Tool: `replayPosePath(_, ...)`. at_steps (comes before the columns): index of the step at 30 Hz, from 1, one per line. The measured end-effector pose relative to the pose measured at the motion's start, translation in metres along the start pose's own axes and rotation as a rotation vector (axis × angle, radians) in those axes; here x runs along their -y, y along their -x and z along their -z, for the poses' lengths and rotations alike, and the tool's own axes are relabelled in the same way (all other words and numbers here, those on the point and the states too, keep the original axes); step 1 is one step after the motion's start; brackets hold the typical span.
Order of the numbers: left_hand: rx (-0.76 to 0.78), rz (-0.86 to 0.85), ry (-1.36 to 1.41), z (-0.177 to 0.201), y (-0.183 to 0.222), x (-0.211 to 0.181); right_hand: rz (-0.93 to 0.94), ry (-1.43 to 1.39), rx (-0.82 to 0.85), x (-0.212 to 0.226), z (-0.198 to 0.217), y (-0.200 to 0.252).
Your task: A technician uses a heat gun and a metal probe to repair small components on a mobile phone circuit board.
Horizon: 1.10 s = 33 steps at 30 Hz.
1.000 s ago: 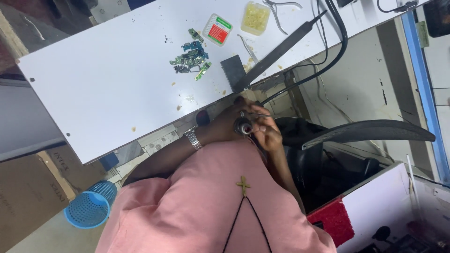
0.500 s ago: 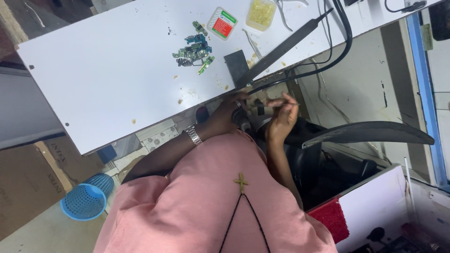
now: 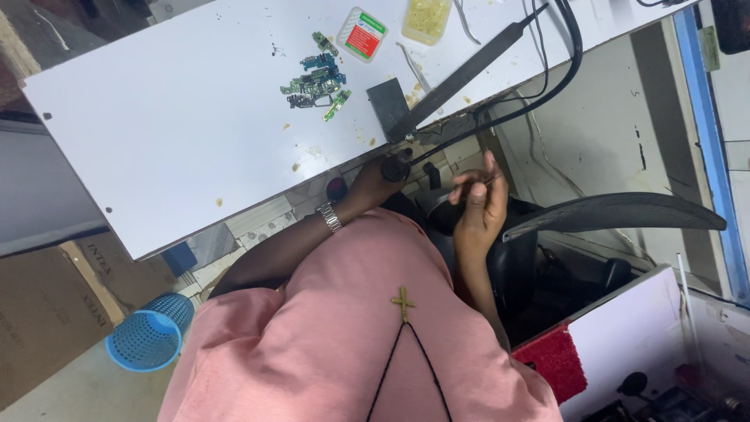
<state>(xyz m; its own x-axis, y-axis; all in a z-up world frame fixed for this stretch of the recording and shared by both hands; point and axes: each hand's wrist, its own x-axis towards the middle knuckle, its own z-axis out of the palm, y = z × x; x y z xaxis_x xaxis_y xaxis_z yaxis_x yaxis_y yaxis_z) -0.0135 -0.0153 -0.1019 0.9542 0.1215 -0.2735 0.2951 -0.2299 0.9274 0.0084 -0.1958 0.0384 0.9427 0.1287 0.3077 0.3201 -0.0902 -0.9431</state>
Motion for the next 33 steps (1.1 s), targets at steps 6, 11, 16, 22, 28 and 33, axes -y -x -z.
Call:
replayPosePath(6,-0.005,0.047,0.013,0.003,0.002,-0.017,0.04,0.192,0.034,0.015,-0.002,-0.005)
replayPosePath(11,-0.012,0.069,-0.002,-0.01,-0.006,0.011,-0.057,0.302,0.079,-0.004,-0.013,-0.025)
replayPosePath(16,-0.074,0.055,0.04,-0.015,-0.011,0.02,-0.109,0.194,0.149,-0.01,-0.037,-0.035)
replayPosePath(22,-0.075,0.062,0.06,-0.014,-0.013,0.029,-0.061,0.232,0.164,-0.026,-0.041,-0.041)
replayPosePath(28,-0.082,0.04,0.077,-0.008,-0.008,0.01,-0.063,0.227,0.172,-0.026,-0.039,-0.041)
replayPosePath(33,-0.085,0.045,0.066,-0.01,-0.013,0.014,-0.098,0.186,0.161,-0.023,-0.037,-0.037)
